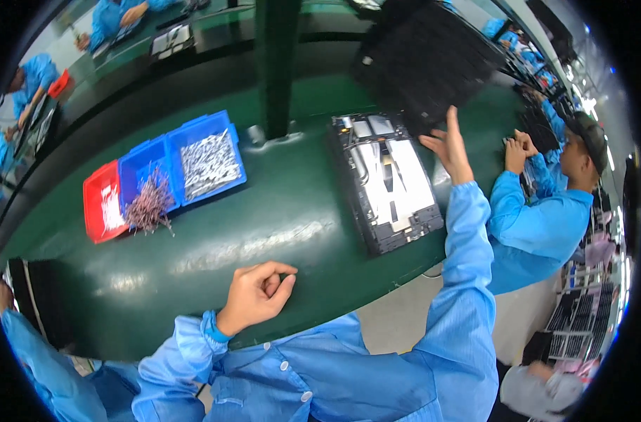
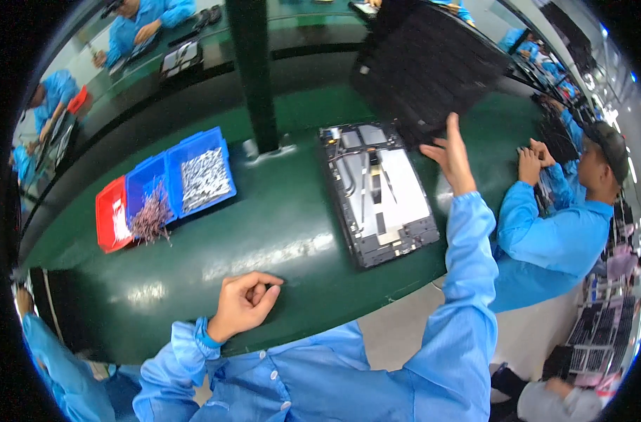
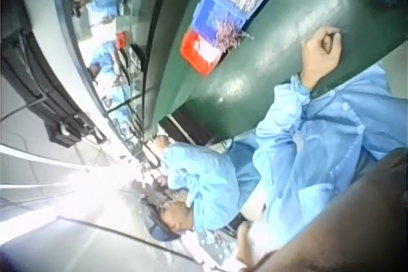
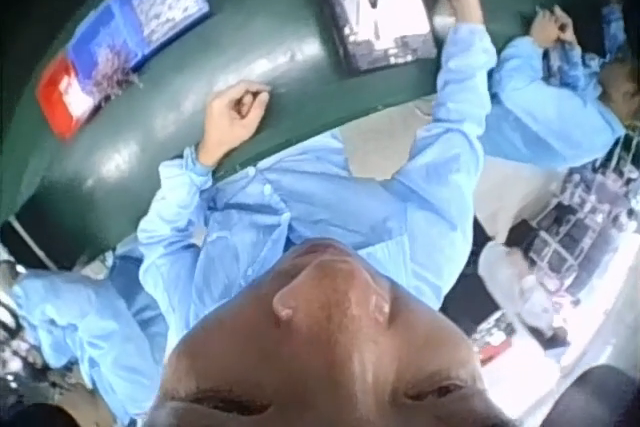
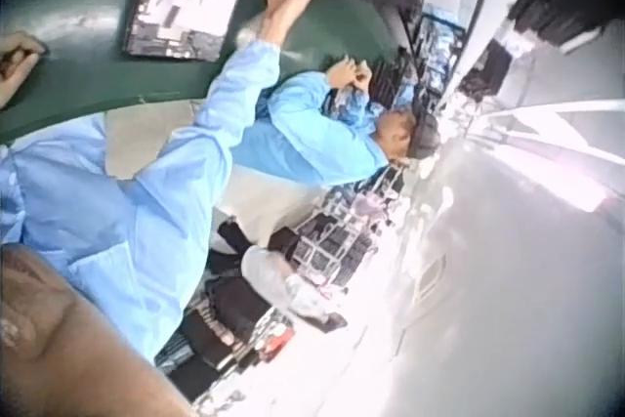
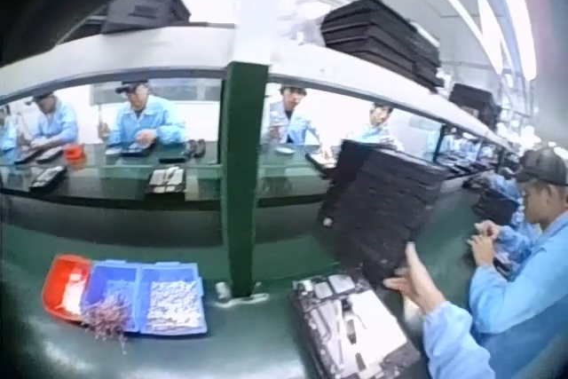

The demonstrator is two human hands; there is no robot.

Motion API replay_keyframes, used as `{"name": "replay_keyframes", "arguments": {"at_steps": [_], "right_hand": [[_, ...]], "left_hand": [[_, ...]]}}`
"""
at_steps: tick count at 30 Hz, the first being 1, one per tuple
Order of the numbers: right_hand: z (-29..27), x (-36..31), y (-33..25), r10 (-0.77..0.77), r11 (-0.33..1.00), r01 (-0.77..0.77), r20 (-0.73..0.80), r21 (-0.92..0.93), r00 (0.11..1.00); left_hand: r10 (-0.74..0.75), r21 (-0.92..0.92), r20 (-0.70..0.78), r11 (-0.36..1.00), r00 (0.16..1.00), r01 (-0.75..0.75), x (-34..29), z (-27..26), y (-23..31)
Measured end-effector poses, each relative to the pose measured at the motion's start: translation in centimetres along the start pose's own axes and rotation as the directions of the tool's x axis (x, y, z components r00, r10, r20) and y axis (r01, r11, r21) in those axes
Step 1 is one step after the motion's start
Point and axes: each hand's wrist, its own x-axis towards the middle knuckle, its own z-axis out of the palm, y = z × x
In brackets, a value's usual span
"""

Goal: The person assembles a tablet device by hand, attaching internal small components and ribbon cables to a tablet chassis, then securing them within a plastic frame.

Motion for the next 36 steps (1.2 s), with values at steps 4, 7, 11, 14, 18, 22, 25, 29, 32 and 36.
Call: {"name": "replay_keyframes", "arguments": {"at_steps": [4, 7, 11, 14, 18, 22, 25, 29, 32, 36], "right_hand": [[3.2, 2.3, -1.2, 0.03, 1.0, -0.031, 0.115, 0.002, 0.993], [4.4, 5.0, -0.6, 0.059, 0.997, -0.066, 0.167, 0.04, 0.984], [5.3, 6.5, -0.7, 0.045, 0.998, -0.05, 0.197, 0.025, 0.979], [6.0, 7.9, -0.5, 0.019, 0.999, -0.028, 0.282, 0.027, 0.959], [7.6, 8.4, -0.3, -0.09, 0.996, 0.086, 0.333, 0.029, 0.939], [3.1, 12.6, -2.7, -0.129, 0.984, 0.109, -0.142, -0.138, 0.981], [-1.7, 18.3, -0.6, -0.244, 0.962, 0.173, -0.386, -0.21, 0.89], [0.2, 21.5, 0.6, -0.21, 0.944, 0.273, -0.305, 0.185, 0.929], [1.4, 22.4, 0.2, 0.028, 0.995, 0.009, -0.349, 0.104, 0.937], [3.2, 21.1, -0.1, 0.081, 0.824, -0.098, 0.055, 0.559, 0.995]], "left_hand": [[-0.017, 0.0, -0.013, 1.0, 1.0, 0.017, -0.3, 0.4, 0.0], [-0.022, 0.017, 0.001, 1.0, 1.0, 0.022, -0.3, 0.6, 0.3], [-0.052, 0.044, -0.054, 0.998, 0.997, 0.054, -0.5, 1.3, -0.1], [-0.039, 0.093, -0.062, 0.995, 0.997, 0.045, -0.4, 1.2, -0.1], [-0.002, 0.128, -0.091, 0.992, 0.996, 0.013, -0.1, 1.1, 0.0], [-0.025, 0.153, -0.115, 0.987, 0.993, 0.043, 0.1, 1.3, 0.5], [-0.039, 0.169, -0.111, 0.984, 0.993, 0.058, 0.2, 1.6, 0.3], [-0.043, 0.206, -0.134, 0.976, 0.99, 0.071, 0.2, 1.8, 0.6], [-0.03, 0.214, -0.141, 0.975, 0.989, 0.06, -0.1, 2.0, 0.8], [-0.009, 0.24, -0.144, 0.97, 0.99, 0.043, -0.2, 2.1, 1.1]]}}
